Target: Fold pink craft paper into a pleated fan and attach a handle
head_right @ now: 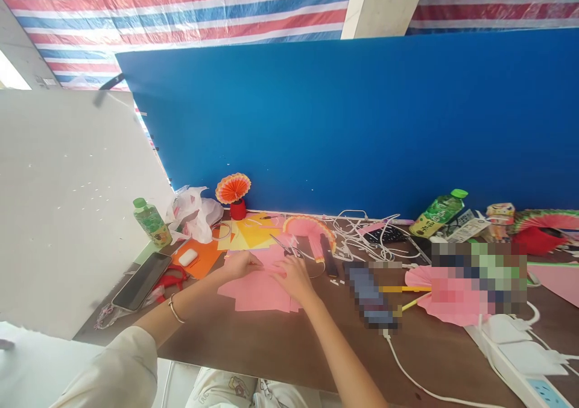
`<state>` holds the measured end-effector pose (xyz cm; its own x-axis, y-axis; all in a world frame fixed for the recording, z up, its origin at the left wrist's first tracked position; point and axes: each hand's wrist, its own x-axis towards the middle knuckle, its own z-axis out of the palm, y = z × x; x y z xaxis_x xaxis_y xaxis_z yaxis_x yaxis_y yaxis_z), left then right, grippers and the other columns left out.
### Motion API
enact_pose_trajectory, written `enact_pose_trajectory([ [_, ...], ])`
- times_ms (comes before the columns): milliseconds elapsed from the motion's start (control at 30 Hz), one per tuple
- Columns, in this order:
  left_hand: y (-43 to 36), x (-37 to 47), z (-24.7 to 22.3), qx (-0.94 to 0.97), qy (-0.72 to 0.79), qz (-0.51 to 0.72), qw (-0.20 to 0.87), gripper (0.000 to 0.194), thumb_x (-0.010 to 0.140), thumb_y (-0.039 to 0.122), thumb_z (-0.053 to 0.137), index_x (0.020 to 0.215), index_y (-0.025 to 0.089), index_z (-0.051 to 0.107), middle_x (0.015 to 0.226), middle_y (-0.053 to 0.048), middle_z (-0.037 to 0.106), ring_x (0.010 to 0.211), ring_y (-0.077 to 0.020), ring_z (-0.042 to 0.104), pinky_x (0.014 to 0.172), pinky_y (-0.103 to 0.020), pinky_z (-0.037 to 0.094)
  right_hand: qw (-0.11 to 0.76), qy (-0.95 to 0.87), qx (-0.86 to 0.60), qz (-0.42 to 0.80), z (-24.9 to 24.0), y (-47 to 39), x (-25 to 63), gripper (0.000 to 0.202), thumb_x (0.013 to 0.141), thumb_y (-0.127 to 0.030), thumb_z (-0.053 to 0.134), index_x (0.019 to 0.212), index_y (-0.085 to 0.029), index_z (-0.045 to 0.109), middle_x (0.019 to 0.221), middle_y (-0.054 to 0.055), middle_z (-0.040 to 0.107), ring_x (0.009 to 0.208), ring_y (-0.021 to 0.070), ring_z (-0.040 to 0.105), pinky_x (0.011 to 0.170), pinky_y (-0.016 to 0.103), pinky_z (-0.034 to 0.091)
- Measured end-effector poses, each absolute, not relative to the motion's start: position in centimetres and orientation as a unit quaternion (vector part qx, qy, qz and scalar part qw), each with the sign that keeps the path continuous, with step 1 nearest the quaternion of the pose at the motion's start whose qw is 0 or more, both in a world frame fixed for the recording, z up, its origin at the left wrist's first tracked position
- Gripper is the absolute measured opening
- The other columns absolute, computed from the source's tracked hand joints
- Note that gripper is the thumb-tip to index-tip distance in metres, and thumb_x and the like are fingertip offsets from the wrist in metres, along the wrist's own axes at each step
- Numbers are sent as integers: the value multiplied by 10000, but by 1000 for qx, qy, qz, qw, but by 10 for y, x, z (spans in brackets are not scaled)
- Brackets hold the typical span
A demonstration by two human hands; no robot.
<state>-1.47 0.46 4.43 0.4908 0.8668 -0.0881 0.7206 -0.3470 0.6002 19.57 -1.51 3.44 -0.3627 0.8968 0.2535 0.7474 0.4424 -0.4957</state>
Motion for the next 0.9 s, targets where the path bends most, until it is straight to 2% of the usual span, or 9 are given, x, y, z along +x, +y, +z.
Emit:
enact_pose_trajectory([
  [100, 2, -16, 47, 828, 468, 127, 282, 468, 846, 536, 396, 800, 192, 709, 766, -43, 678, 669, -144, 544, 564, -232, 325, 224, -821, -499, 163, 36, -14, 189, 268, 860, -347, 435, 784, -237, 667, 826, 42, 681, 996, 250, 550, 907, 434, 347],
  [200, 2, -19, 49, 840, 440, 132, 288, 499, 845, 559, 382, 797, 181, 704, 754, -31, 679, 630, -122, 522, 541, -217, 310, 229, -838, -474, 146, 33, -13, 187, 300, 881, -312, 397, 731, -220, 641, 785, 48, 670, 914, 230, 568, 913, 427, 349],
  [367, 4, -25, 50, 844, 429, 131, 293, 472, 840, 546, 413, 814, 177, 706, 758, -23, 684, 647, -122, 541, 547, -204, 309, 256, -845, -445, 149, 31, -14, 192, 265, 864, -307, 417, 727, -207, 621, 760, 46, 650, 838, 212, 572, 940, 433, 334],
  [500, 6, -31, 50, 836, 435, 138, 304, 375, 850, 474, 450, 841, 199, 704, 830, -16, 694, 712, -139, 580, 594, -204, 342, 267, -794, -488, 244, 36, -12, 203, 224, 812, -337, 467, 767, -202, 640, 859, 68, 664, 966, 246, 565, 874, 384, 388],
  [600, 8, -36, 48, 830, 432, 132, 326, 323, 831, 455, 493, 875, 210, 699, 904, -17, 691, 748, -144, 593, 613, -203, 361, 263, -766, -509, 293, 38, -11, 209, 232, 792, -348, 460, 736, -200, 631, 859, 66, 666, 1021, 253, 552, 828, 347, 408],
  [767, 12, -42, 48, 837, 442, 120, 299, 356, 770, 514, 547, 821, 197, 702, 813, -15, 689, 718, -148, 580, 586, -210, 348, 268, -769, -515, 270, 39, -7, 216, 227, 767, -344, 464, 703, -192, 619, 796, 60, 652, 909, 240, 584, 790, 343, 407],
  [900, 15, -44, 46, 807, 458, 136, 346, 366, 731, 523, 584, 797, 183, 704, 833, -17, 689, 742, -150, 584, 587, -207, 360, 262, -770, -516, 269, 38, -4, 225, 246, 784, -359, 452, 716, -197, 624, 784, 52, 651, 841, 226, 590, 737, 335, 422],
])
